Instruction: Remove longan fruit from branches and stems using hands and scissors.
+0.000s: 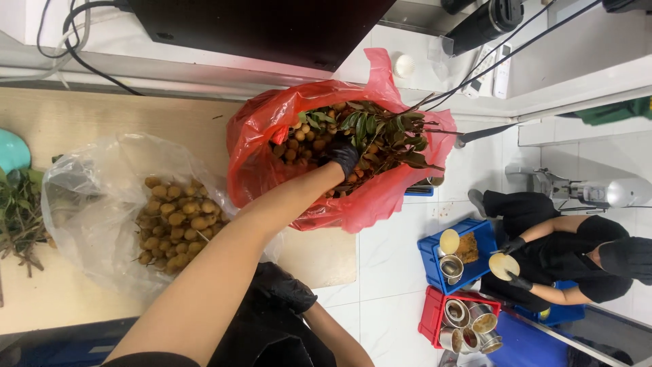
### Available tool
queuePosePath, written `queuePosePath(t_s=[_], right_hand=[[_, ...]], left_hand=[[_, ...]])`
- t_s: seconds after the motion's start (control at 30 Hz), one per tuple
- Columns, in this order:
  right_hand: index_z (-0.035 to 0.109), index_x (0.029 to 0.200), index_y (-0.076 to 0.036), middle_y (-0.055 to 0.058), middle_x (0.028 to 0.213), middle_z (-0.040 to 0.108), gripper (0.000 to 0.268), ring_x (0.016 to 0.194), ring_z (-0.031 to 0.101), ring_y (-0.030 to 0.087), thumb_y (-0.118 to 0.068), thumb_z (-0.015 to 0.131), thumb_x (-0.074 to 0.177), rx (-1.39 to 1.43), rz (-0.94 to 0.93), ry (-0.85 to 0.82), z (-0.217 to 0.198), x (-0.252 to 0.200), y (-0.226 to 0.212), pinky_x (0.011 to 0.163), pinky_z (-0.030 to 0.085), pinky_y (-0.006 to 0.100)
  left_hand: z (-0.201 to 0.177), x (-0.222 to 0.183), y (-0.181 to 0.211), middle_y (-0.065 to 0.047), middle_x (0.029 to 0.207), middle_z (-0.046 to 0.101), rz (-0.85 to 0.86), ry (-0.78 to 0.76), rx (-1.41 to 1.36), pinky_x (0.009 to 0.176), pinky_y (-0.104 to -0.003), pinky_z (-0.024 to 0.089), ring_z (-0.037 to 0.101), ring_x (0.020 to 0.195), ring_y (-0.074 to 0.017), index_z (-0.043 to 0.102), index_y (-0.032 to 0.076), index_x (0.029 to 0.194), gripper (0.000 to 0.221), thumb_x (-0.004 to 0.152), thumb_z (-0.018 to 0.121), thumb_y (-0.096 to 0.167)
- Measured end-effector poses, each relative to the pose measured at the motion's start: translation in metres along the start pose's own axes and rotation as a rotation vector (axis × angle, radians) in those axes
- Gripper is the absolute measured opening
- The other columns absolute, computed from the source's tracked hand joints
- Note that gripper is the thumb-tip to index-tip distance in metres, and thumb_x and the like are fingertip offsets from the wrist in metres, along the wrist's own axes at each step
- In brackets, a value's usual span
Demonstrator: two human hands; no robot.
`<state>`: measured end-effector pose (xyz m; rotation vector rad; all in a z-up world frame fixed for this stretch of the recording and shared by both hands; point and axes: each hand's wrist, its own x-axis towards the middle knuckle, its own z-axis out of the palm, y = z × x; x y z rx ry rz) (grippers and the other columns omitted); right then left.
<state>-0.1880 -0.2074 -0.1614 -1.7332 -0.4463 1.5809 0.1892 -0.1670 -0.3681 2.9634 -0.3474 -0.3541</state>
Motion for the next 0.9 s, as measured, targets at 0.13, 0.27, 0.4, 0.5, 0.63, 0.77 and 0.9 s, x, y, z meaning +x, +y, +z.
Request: queuePosePath(t_s=[0.13,0.27,0.4,0.5,0.63,0.77,0.9], right_hand=[[0.071,0.129,-0.006,0.008,0.092,0.074,0.038,0.072,0.065,0.011,-0.020,0.069,0.094,0.114,0.027,-0.024,0.001,0.001,-0.003,0.066,0.053,0.027],[0.069,0.133,-0.007,0.007,0.097,0.073,0.041,0.072,0.065,0.011,-0.023,0.068,0.095,0.276,0.067,-0.130,-0.008,-0.029,-0.062,0.066,0.053,0.026],[0.070,0.134,-0.005,0.008,0.098,0.073,0.043,0.074,0.065,0.009,-0.024,0.067,0.096,0.257,0.006,-0.188,-0.010,-0.032,-0.072,0.067,0.054,0.026],[0.070,0.134,-0.004,0.008,0.103,0.074,0.045,0.081,0.068,0.010,-0.021,0.070,0.093,0.065,-0.149,-0.184,-0.009,-0.026,-0.063,0.074,0.055,0.026],[0.068,0.134,-0.004,0.008,0.102,0.074,0.046,0.082,0.068,0.011,-0.018,0.070,0.090,0.115,-0.097,-0.180,-0.006,-0.017,-0.042,0.074,0.055,0.026],[0.067,0.134,0.000,0.008,0.101,0.074,0.045,0.080,0.068,0.010,-0.017,0.069,0.093,0.276,-0.009,-0.155,0.001,0.006,0.003,0.074,0.055,0.026],[0.068,0.134,0.001,0.008,0.099,0.075,0.043,0.080,0.067,0.009,-0.014,0.069,0.093,0.136,-0.019,-0.084,-0.001,-0.001,-0.004,0.073,0.055,0.025]], left_hand=[[0.014,0.012,-0.024,-0.014,0.085,0.073,0.010,0.123,0.028,0.054,-0.048,0.057,0.070,0.071,-0.0313,0.078,0.008,0.086,0.012,0.079,0.068,0.010],[-0.105,-0.085,-0.066,-0.016,0.081,0.074,-0.018,-0.005,-0.274,0.064,-0.044,0.057,0.071,0.073,-0.0291,0.076,0.009,0.079,0.022,0.095,0.063,0.017],[-0.230,-0.140,-0.081,-0.015,0.101,0.074,-0.167,0.300,-0.779,0.088,-0.044,0.054,0.069,0.098,-0.0326,0.074,0.009,0.102,0.016,0.097,0.068,0.023],[-0.221,-0.131,-0.094,-0.016,0.134,0.064,-0.160,0.407,-0.791,0.106,-0.044,0.045,0.061,0.120,-0.0317,0.053,0.014,0.145,0.053,0.094,0.066,0.017],[-0.133,-0.065,-0.098,-0.027,0.165,0.036,0.191,0.421,-0.336,0.111,-0.042,0.043,0.055,0.123,-0.0305,0.024,0.004,0.164,0.073,0.099,0.058,0.002],[-0.225,-0.118,-0.035,-0.024,0.157,0.035,0.309,0.585,-0.750,0.109,-0.048,0.039,0.042,0.136,-0.0390,0.022,0.013,0.162,0.090,0.084,0.068,0.012],[-0.271,-0.147,0.000,-0.019,0.133,0.063,0.073,0.023,-0.874,0.101,-0.043,0.048,0.062,0.117,-0.0363,0.038,0.026,0.158,0.058,0.103,0.056,0.028]])
